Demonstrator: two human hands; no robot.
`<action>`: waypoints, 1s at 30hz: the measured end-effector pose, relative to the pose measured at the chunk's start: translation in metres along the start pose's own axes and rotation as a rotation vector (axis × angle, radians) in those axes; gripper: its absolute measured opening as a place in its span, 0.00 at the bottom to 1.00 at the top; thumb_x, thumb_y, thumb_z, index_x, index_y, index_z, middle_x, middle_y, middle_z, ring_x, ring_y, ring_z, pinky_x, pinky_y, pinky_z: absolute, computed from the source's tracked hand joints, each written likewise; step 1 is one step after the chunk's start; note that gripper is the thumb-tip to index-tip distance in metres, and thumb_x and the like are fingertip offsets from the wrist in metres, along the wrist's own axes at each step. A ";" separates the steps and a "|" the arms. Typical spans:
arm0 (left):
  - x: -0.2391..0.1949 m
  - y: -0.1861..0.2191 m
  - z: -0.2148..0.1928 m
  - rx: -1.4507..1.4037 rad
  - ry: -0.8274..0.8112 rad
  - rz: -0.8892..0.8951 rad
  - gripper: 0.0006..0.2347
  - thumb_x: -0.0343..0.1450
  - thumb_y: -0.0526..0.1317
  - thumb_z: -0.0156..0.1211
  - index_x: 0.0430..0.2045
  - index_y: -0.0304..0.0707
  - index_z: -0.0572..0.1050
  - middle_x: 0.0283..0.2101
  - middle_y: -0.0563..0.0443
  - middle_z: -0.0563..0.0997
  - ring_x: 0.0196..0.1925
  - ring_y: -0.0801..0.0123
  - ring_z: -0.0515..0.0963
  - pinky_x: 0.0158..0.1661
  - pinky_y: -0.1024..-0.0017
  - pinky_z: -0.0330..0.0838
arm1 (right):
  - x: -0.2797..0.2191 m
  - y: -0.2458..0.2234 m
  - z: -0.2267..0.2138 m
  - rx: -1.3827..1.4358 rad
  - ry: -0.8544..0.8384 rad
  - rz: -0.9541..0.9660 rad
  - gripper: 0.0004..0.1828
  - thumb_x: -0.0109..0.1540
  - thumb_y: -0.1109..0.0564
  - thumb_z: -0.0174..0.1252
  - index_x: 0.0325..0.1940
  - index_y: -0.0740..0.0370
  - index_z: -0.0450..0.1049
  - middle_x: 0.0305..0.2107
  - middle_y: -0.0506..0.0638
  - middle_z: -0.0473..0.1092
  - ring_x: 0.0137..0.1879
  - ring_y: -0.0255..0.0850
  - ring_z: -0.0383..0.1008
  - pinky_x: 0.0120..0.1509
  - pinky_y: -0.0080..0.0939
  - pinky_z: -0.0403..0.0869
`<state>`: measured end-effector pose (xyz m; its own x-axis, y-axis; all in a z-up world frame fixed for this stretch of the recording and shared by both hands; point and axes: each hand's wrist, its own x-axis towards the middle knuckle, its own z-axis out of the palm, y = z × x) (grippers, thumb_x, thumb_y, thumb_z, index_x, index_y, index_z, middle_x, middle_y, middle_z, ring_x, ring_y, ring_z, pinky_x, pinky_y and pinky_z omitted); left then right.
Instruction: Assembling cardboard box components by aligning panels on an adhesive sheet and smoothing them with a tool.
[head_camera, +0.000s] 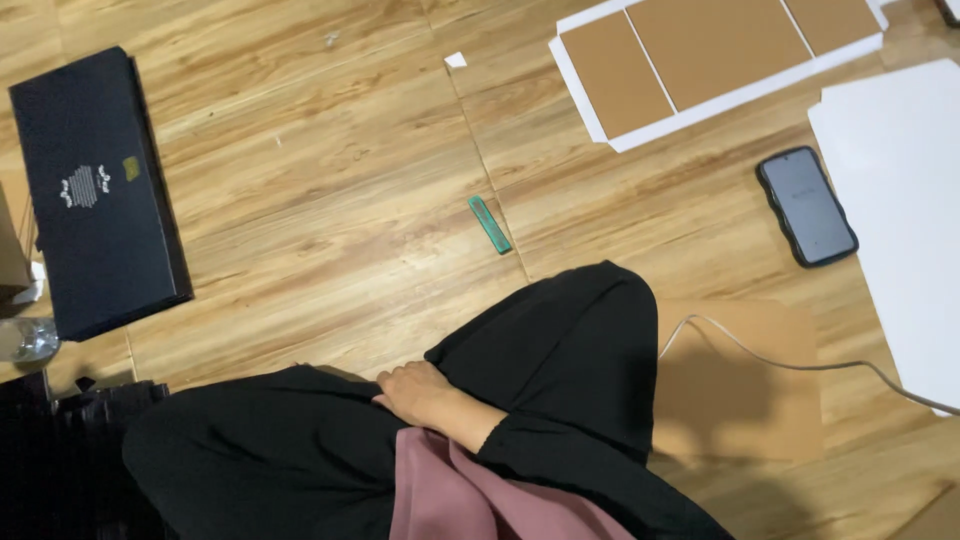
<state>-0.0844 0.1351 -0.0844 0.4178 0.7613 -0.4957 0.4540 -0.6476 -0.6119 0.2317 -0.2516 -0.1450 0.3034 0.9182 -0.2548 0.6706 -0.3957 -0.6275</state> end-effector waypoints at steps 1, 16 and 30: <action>-0.010 0.020 -0.071 0.016 -0.035 0.009 0.16 0.63 0.61 0.41 0.37 0.75 0.75 0.46 0.64 0.79 0.47 0.72 0.80 0.45 0.77 0.74 | -0.002 -0.001 -0.007 0.027 -0.035 0.007 0.20 0.59 0.46 0.43 0.39 0.65 0.69 0.28 0.63 0.71 0.39 0.58 0.73 0.43 0.54 0.70; -0.036 0.185 -0.230 -0.574 0.490 0.317 0.19 0.61 0.55 0.51 0.43 0.52 0.72 0.57 0.44 0.64 0.57 0.53 0.62 0.51 0.58 0.58 | -0.005 -0.008 -0.044 0.147 0.040 0.061 0.16 0.60 0.45 0.44 0.35 0.60 0.67 0.32 0.57 0.69 0.38 0.55 0.69 0.38 0.53 0.66; -0.018 0.188 -0.252 -1.020 0.122 0.466 0.18 0.63 0.51 0.50 0.46 0.51 0.70 0.59 0.53 0.62 0.58 0.60 0.63 0.50 0.59 0.62 | 0.054 0.242 -0.237 -0.936 0.491 0.774 0.25 0.46 0.57 0.54 0.47 0.59 0.65 0.43 0.56 0.61 0.50 0.50 0.61 0.43 0.46 0.66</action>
<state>0.1918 -0.0081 -0.0355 0.7633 0.4671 -0.4462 0.6411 -0.6329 0.4341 0.5707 -0.3019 -0.1362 0.9000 0.4240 0.1012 0.3653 -0.8602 0.3558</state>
